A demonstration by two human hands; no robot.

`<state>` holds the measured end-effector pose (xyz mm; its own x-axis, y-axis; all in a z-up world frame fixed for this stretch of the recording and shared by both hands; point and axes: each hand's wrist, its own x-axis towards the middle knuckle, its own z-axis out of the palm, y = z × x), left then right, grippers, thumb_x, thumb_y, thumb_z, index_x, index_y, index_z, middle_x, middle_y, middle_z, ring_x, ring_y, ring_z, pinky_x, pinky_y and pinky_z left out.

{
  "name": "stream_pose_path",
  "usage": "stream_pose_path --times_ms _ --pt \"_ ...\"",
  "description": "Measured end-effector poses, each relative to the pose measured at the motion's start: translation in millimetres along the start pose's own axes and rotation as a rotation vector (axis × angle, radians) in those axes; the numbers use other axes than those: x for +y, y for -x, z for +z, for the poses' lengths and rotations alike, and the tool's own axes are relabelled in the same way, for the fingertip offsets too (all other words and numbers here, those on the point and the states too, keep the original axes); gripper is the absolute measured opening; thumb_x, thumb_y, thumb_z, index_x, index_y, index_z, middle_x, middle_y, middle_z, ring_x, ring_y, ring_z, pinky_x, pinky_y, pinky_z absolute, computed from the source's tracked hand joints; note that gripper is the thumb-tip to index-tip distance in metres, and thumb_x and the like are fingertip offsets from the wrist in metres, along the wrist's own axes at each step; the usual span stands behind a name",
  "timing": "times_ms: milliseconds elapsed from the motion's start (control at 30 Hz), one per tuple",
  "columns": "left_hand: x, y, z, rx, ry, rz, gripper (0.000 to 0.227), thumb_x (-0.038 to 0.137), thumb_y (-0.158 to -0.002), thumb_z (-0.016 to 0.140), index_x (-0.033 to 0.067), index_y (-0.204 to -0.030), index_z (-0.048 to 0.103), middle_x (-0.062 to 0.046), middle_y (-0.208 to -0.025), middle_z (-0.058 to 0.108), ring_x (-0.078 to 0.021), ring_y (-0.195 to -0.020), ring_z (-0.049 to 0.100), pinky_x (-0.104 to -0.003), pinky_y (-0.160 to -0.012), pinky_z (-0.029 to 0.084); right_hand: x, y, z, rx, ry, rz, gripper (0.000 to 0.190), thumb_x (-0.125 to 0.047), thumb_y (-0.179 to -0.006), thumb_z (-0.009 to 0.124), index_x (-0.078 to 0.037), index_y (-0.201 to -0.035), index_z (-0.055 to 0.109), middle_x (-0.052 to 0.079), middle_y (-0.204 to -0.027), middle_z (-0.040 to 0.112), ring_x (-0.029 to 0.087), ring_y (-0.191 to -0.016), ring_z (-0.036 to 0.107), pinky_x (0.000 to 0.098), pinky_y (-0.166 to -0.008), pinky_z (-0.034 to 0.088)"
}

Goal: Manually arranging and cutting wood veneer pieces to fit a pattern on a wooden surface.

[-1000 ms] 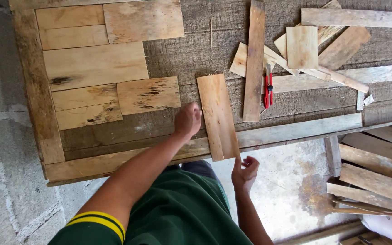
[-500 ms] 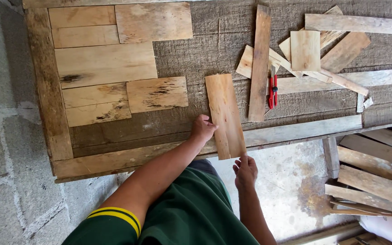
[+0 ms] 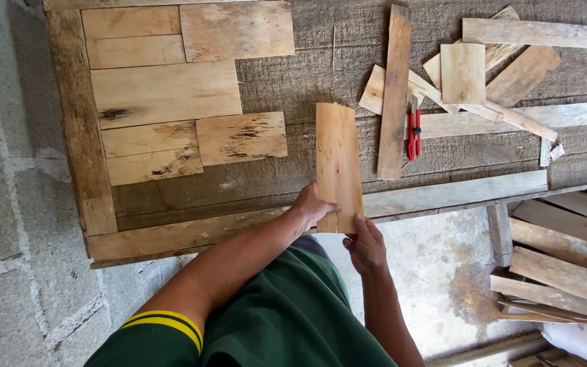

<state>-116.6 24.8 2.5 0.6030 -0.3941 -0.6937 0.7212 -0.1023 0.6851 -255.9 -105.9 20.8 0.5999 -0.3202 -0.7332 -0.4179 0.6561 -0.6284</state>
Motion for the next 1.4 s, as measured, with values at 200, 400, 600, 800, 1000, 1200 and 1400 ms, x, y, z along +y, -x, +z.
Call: stream_pose_path --times_ms 200,400,600,800,1000,1200,1400 --pt "16.5 11.7 -9.1 -0.044 0.065 -0.104 0.063 -0.006 -0.074 0.083 -0.0015 -0.130 0.054 -0.021 -0.117 0.072 -0.0322 -0.103 0.075 -0.046 -0.087 0.066 -1.1 -3.3 1.3 -0.129 -0.127 0.115 0.024 -0.032 -0.104 0.059 -0.009 -0.108 0.063 0.000 -0.079 0.060 0.009 -0.065 0.051 0.0260 -0.062 0.047" --pt "6.3 3.4 -14.0 -0.172 0.292 -0.091 0.062 -0.011 -0.074 0.078 -0.0003 -0.132 0.057 -0.021 -0.118 0.072 -0.0344 -0.105 0.073 -0.052 -0.086 0.063 7.4 -18.1 -13.0 -0.323 -0.272 0.153 0.025 -0.030 -0.103 0.063 -0.007 -0.114 0.063 0.001 -0.084 0.064 0.012 -0.070 0.055 0.0266 -0.066 0.048" --pt "4.9 -1.1 -21.6 -0.336 0.302 -0.054 0.061 -0.012 -0.078 0.077 -0.0012 -0.134 0.058 -0.020 -0.119 0.073 -0.0337 -0.108 0.073 -0.052 -0.091 0.061 -12.0 7.5 11.0 -0.428 -0.347 0.169 0.036 -0.032 -0.092 0.069 -0.006 -0.117 0.066 0.002 -0.097 0.073 0.012 -0.076 0.061 0.0276 -0.069 0.050" --pt "27.2 3.0 -23.1 -0.389 0.262 -0.066 0.062 -0.008 -0.076 0.078 0.0026 -0.134 0.059 -0.017 -0.120 0.072 -0.0309 -0.110 0.071 -0.051 -0.094 0.058 6.4 -14.3 -15.4 -0.668 -0.412 0.096 0.025 -0.030 -0.102 0.073 -0.008 -0.113 0.066 0.004 -0.096 0.071 0.016 -0.083 0.064 0.0315 -0.078 0.053" --pt "24.1 -16.9 -31.8 -0.362 0.197 0.049 0.066 -0.011 -0.072 0.081 -0.0001 -0.133 0.058 -0.018 -0.122 0.072 -0.0292 -0.113 0.071 -0.046 -0.099 0.058 -20.6 -10.4 -0.6 -0.440 -0.252 0.052 0.027 -0.033 -0.101 0.067 -0.009 -0.114 0.065 0.003 -0.098 0.072 0.015 -0.083 0.064 0.0314 -0.077 0.054" --pt "36.3 -1.6 -26.3 -0.215 0.057 0.093 0.064 -0.008 -0.069 0.084 -0.0042 -0.128 0.060 -0.017 -0.120 0.074 -0.0277 -0.107 0.074 -0.041 -0.095 0.062 -46.1 2.1 27.8 -0.400 -0.087 -0.010 0.035 -0.038 -0.102 0.056 -0.008 -0.116 0.065 0.003 -0.094 0.072 0.012 -0.078 0.063 0.0278 -0.069 0.052" --pt "47.5 16.4 -19.8 -0.122 -0.006 0.064 0.064 -0.004 -0.069 0.088 -0.0014 -0.126 0.061 -0.017 -0.113 0.074 -0.0288 -0.100 0.073 -0.041 -0.083 0.062 -5.7 -46.7 -11.3 -0.275 0.023 -0.145 0.031 -0.034 -0.114 0.057 -0.004 -0.115 0.063 0.005 -0.094 0.069 0.012 -0.075 0.056 0.0285 -0.068 0.047"
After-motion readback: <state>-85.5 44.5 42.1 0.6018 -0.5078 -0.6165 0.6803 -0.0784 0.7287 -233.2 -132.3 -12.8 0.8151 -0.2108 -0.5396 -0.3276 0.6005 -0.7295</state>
